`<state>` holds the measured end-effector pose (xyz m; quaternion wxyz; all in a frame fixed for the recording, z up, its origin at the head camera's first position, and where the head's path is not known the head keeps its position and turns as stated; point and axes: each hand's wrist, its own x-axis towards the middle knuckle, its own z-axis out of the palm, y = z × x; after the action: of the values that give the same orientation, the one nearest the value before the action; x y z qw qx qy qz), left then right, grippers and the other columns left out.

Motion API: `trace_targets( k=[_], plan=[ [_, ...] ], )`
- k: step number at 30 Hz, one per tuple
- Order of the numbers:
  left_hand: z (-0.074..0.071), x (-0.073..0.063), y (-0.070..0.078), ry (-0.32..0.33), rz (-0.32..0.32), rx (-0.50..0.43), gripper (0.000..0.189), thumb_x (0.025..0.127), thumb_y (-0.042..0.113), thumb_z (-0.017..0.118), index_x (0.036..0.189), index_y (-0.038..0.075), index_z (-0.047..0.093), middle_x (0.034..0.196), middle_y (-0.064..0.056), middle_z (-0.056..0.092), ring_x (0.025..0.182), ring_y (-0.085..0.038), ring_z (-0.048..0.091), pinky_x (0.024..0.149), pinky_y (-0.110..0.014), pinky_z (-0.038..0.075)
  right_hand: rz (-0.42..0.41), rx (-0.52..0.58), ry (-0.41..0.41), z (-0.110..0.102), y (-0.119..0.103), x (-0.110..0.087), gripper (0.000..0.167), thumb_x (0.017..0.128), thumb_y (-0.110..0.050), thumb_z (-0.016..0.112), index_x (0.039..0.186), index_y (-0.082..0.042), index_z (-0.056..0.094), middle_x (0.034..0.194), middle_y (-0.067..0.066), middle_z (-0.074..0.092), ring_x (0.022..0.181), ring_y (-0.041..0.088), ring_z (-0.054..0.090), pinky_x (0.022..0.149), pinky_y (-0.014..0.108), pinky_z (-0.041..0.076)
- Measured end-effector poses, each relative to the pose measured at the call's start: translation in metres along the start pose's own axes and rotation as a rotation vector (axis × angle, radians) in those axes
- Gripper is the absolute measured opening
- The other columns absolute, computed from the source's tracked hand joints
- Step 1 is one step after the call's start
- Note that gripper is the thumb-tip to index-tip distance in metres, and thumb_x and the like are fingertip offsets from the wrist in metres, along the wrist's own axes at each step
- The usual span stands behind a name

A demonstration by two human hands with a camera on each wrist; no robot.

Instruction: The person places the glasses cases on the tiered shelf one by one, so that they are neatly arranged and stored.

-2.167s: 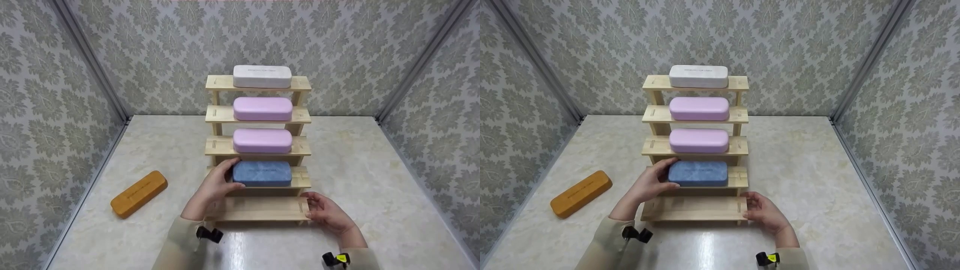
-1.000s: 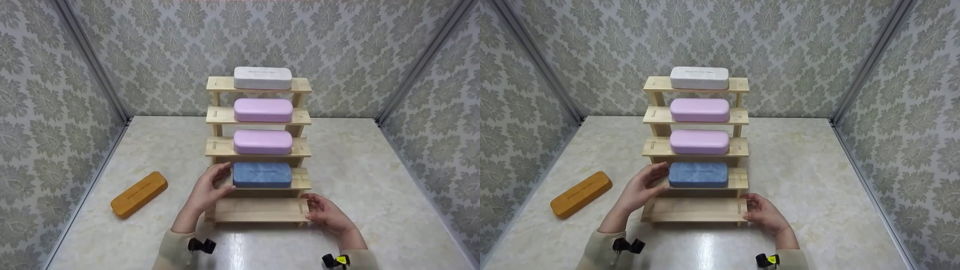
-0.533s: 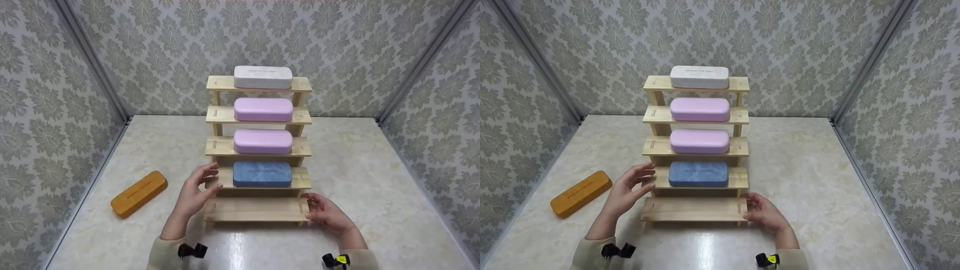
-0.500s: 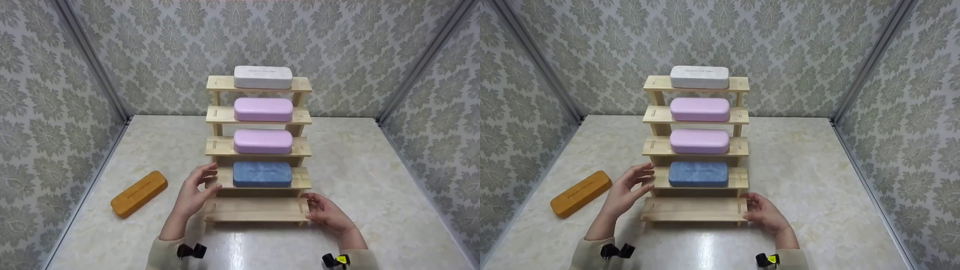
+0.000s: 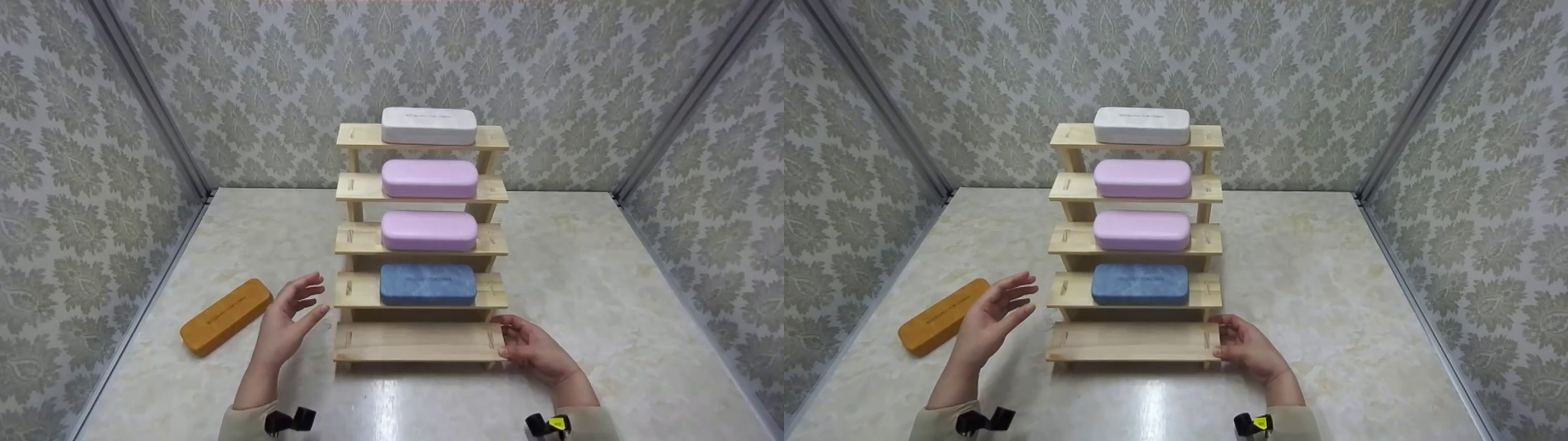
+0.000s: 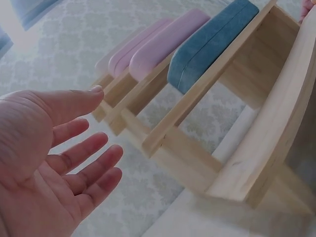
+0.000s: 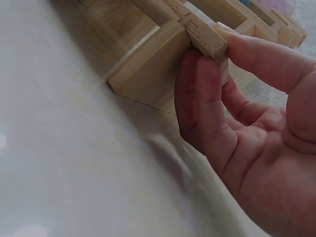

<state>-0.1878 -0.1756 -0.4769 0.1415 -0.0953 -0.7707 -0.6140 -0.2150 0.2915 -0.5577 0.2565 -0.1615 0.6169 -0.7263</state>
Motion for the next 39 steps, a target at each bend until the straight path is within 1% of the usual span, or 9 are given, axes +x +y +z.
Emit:
trace_targets(
  k=[3, 12, 17, 22, 25, 29, 31, 36, 39],
  plan=[
    [-0.011, -0.004, -0.003, 0.038, -0.024, 0.002, 0.054, 0.088, 0.0, 0.078, 0.139, 0.003, 0.06, 0.132, -0.013, 0.065, 0.117, -0.013, 0.065, 0.1, -0.025, 0.054, 0.003, 0.003, 0.002, 0.0, -0.001, 0.0, 0.057, 0.093, 0.009, 0.062, 0.144, 0.0, 0.038, 0.134, 0.004, 0.059, 0.119, 0.016, 0.064, 0.088, 0.027, 0.06],
    [-0.037, -0.014, -0.005, 0.102, -0.145, 0.018, 0.055, 0.091, 0.004, 0.076, 0.143, 0.009, 0.058, 0.132, -0.001, 0.064, 0.118, -0.006, 0.063, 0.1, -0.02, 0.053, 0.03, 0.004, 0.025, 0.002, -0.001, 0.001, 0.057, 0.092, 0.007, 0.063, 0.142, -0.002, 0.038, 0.133, 0.005, 0.058, 0.116, 0.016, 0.065, 0.088, 0.027, 0.06],
    [-0.054, -0.02, -0.006, 0.151, -0.161, 0.014, 0.055, 0.092, 0.006, 0.076, 0.143, 0.007, 0.057, 0.128, 0.007, 0.065, 0.116, -0.004, 0.063, 0.098, -0.016, 0.052, 0.024, -0.003, 0.023, 0.002, -0.001, 0.002, 0.058, 0.092, 0.006, 0.063, 0.144, 0.001, 0.036, 0.133, 0.005, 0.058, 0.117, 0.016, 0.064, 0.089, 0.026, 0.06],
    [-0.07, -0.024, -0.01, 0.216, -0.159, -0.028, 0.054, 0.091, -0.001, 0.074, 0.142, 0.002, 0.057, 0.129, 0.003, 0.066, 0.116, -0.008, 0.064, 0.096, -0.015, 0.053, 0.026, -0.006, 0.025, 0.001, 0.0, 0.002, 0.059, 0.094, 0.006, 0.062, 0.145, 0.002, 0.034, 0.135, 0.005, 0.057, 0.121, 0.016, 0.063, 0.093, 0.028, 0.059],
    [-0.08, -0.026, -0.014, 0.261, -0.168, -0.009, 0.054, 0.091, 0.0, 0.074, 0.142, 0.001, 0.056, 0.131, 0.003, 0.065, 0.116, -0.004, 0.063, 0.094, -0.012, 0.051, 0.034, -0.011, 0.037, 0.001, 0.0, 0.002, 0.06, 0.094, 0.005, 0.063, 0.146, 0.002, 0.034, 0.135, 0.006, 0.056, 0.121, 0.017, 0.063, 0.093, 0.029, 0.059],
    [-0.095, -0.029, -0.019, 0.326, -0.207, 0.049, 0.054, 0.092, 0.003, 0.075, 0.143, 0.004, 0.056, 0.128, 0.009, 0.064, 0.115, 0.0, 0.062, 0.092, -0.008, 0.05, 0.035, -0.011, 0.041, 0.001, 0.001, 0.002, 0.061, 0.093, 0.004, 0.064, 0.146, 0.003, 0.033, 0.135, 0.006, 0.056, 0.121, 0.017, 0.063, 0.094, 0.029, 0.059],
    [-0.103, -0.03, -0.023, 0.356, -0.228, 0.047, 0.055, 0.092, 0.002, 0.074, 0.143, 0.004, 0.056, 0.126, 0.012, 0.064, 0.115, 0.0, 0.062, 0.092, -0.007, 0.049, 0.033, -0.007, 0.038, 0.002, 0.001, 0.002, 0.061, 0.093, 0.005, 0.064, 0.146, 0.003, 0.033, 0.135, 0.006, 0.056, 0.121, 0.017, 0.063, 0.094, 0.03, 0.059],
    [-0.121, -0.034, -0.03, 0.437, -0.254, 0.022, 0.053, 0.092, 0.002, 0.073, 0.143, 0.007, 0.058, 0.123, 0.013, 0.064, 0.115, -0.002, 0.062, 0.092, -0.007, 0.049, 0.028, 0.002, 0.033, 0.002, 0.0, 0.001, 0.057, 0.093, 0.005, 0.063, 0.143, -0.001, 0.037, 0.135, 0.006, 0.057, 0.121, 0.018, 0.064, 0.094, 0.03, 0.059],
    [-0.131, -0.037, -0.036, 0.48, -0.274, 0.051, 0.054, 0.092, 0.004, 0.074, 0.143, 0.009, 0.058, 0.122, 0.014, 0.064, 0.115, -0.001, 0.06, 0.093, -0.007, 0.049, 0.024, 0.009, 0.027, 0.002, 0.0, 0.001, 0.055, 0.093, 0.006, 0.062, 0.142, -0.004, 0.039, 0.135, 0.006, 0.057, 0.12, 0.018, 0.065, 0.093, 0.03, 0.059]
  ],
)
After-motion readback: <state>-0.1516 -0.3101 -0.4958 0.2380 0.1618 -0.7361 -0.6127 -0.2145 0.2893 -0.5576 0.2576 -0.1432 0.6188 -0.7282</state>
